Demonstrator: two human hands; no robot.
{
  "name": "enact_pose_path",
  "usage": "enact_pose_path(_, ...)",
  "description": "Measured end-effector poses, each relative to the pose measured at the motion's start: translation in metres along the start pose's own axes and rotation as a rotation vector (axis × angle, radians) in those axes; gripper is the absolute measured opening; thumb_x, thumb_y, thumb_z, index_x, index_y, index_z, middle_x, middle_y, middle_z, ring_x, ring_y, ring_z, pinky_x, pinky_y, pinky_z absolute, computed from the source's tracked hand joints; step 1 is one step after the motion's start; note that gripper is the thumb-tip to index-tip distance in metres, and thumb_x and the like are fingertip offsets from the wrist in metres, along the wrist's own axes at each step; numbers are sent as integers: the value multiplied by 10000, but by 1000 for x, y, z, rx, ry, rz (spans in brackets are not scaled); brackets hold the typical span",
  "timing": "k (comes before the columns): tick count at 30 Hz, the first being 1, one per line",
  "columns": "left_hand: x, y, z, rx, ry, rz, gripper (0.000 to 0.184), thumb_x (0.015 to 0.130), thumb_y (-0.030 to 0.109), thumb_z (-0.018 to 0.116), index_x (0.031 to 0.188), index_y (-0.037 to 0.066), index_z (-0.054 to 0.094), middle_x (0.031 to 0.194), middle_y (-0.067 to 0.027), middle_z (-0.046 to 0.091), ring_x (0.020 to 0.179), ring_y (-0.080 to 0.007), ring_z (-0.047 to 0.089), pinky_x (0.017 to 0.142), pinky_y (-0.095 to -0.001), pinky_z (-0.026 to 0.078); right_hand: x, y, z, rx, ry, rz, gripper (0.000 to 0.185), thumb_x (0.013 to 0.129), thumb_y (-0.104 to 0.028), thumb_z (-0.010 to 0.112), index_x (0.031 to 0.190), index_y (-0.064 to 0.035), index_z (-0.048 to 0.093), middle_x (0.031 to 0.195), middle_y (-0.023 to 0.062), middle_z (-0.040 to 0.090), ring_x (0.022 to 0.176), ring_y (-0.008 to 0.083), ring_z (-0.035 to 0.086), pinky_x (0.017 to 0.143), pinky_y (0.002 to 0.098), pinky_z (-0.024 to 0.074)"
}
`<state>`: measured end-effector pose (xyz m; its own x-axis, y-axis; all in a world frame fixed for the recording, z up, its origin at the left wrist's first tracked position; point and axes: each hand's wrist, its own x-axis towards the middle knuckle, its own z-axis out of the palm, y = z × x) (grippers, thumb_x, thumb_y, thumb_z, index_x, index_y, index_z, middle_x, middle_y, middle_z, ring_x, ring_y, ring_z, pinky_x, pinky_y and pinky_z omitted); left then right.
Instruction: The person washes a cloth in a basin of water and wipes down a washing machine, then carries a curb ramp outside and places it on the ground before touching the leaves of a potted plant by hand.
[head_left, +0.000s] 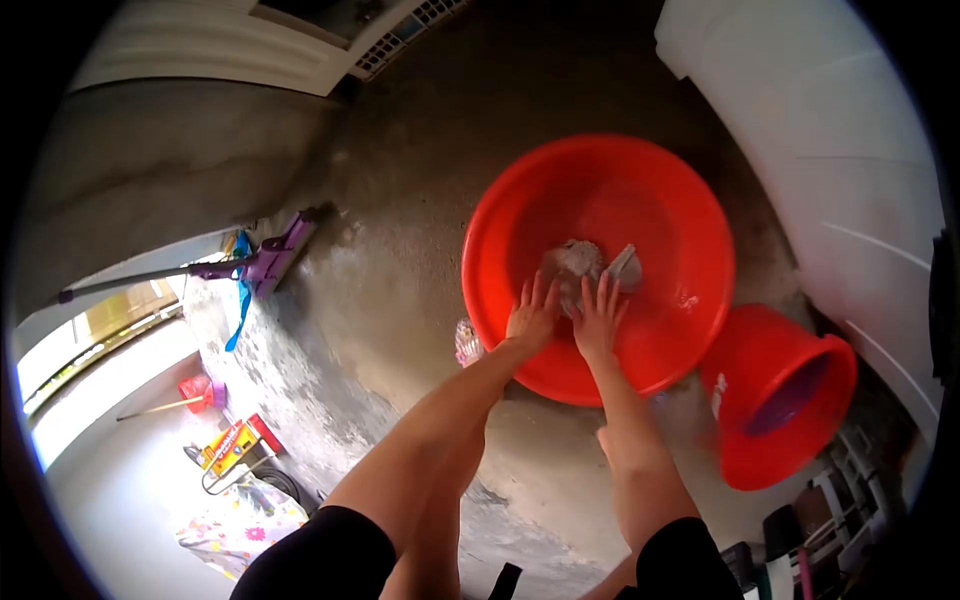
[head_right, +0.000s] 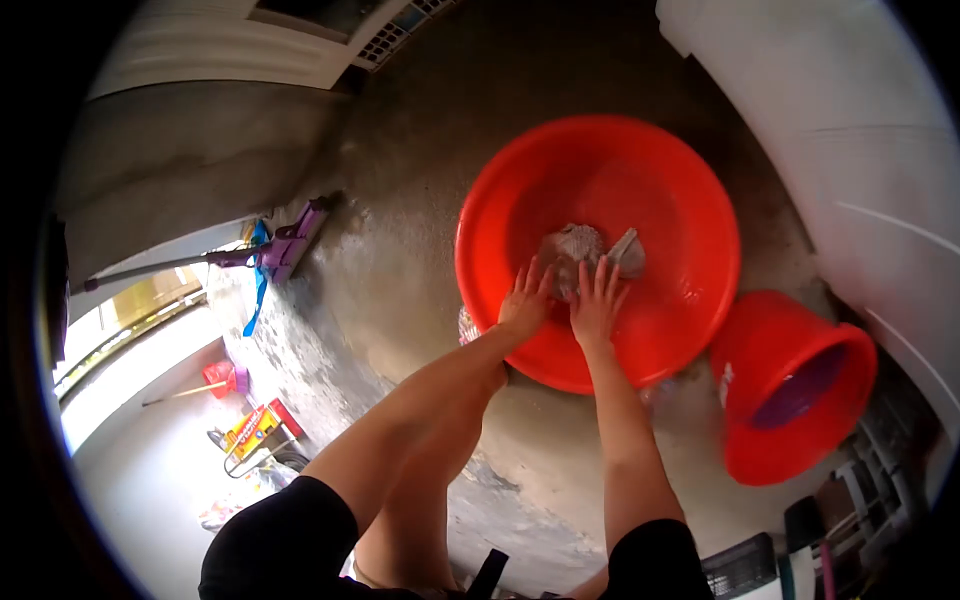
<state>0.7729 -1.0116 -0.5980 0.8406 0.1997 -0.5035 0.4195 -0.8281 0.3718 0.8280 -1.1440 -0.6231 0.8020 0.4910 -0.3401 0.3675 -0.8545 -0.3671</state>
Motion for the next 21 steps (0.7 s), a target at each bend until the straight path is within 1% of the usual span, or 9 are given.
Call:
enact_pose_path(3, 46, -7, 39, 209, -9, 136, 598, 847, 237, 481, 1376, 128, 224, 1434, -199, 111, 1311, -399, 139, 1015, -499, 261, 43, 25, 33, -108, 59, -85, 525, 864, -351, 477, 1344, -192, 335, 1466, 132, 69, 1345, 333, 71, 1046, 549, 113)
enact_pose_path(6, 92, -8, 58, 173, 186, 198, 614, 830, 262, 501, 1369, 129, 240, 1432, -209, 111, 1318, -402, 97, 1018, -531, 225, 93, 51, 34, -89, 150, -156, 530, 858, -378, 474, 1343, -211, 341, 1463, 134, 97, 1345, 326, 81, 1056, 527, 105)
enact_pose_path(8, 123, -5, 42, 163, 226, 261, 617, 798, 282, 543, 1344, 123, 302, 1420, -220, 147, 1302, -417, 142, 1019, -515, 238, 122, 60, 27, -46, 205, -166, 526, 855, -384, 479, 1338, -221, 351, 1458, 138, 124, 1342, 326, 103, 1057, 520, 110)
enact_pose_path(9, 139, -6, 34, 121, 261, 312, 610, 792, 282, 552, 1335, 124, 322, 1412, -224, 169, 1296, -417, 162, 1019, -510, 243, 135, 62, 25, -36, 256, -164, 526, 857, -384, 474, 1335, -197, 358, 1444, 157, 167, 1332, 334, 144, 1054, 518, 118)
enact_pose_path(12, 179, -21, 25, 18, 399, 503, 587, 774, 280, 578, 1306, 136, 376, 1381, -220, 247, 1267, -412, 238, 1011, -494, 268, 162, 66, 29, -36, 417, -138, 534, 856, -378, 479, 1330, -162, 364, 1424, 174, 216, 1317, 346, 183, 1044, 524, 137)
enact_pose_path(13, 193, -26, 24, -12, 449, 588, 579, 767, 279, 586, 1296, 141, 393, 1370, -216, 275, 1255, -409, 266, 1007, -488, 279, 167, 67, 30, -29, 381, -101, 535, 856, -384, 478, 1315, -128, 381, 1405, 184, 256, 1315, 346, 184, 1031, 526, 158)
enact_pose_path(16, 205, -38, 12, 60, 423, 669, 574, 757, 283, 597, 1279, 133, 409, 1337, -199, 339, 1224, -389, 324, 998, -475, 297, 167, 73, 19, 63, 364, -169, 535, 849, -382, 499, 1302, -116, 397, 1400, 180, 269, 1306, 338, 204, 1016, 528, 178)
enact_pose_path(19, 196, -47, 34, 36, 538, 316, 586, 786, 333, 569, 1291, 99, 384, 1331, -195, 352, 1217, -391, 331, 1005, -467, 291, 151, 82, -2, -74, 456, -73, 583, 844, -397, 508, 1340, -138, 347, 1394, 162, 272, 1267, 366, 262, 1001, 549, 190)
enact_pose_path(21, 167, -13, 10, -777, 224, -381, 622, 831, 457, 496, 1311, 89, 353, 1313, -193, 381, 1235, -372, 317, 1006, -460, 285, 138, 56, 5, 22, 484, 200, 590, 835, -369, 539, 1340, -138, 344, 1398, 151, 252, 1251, 365, 282, 995, 526, 219)
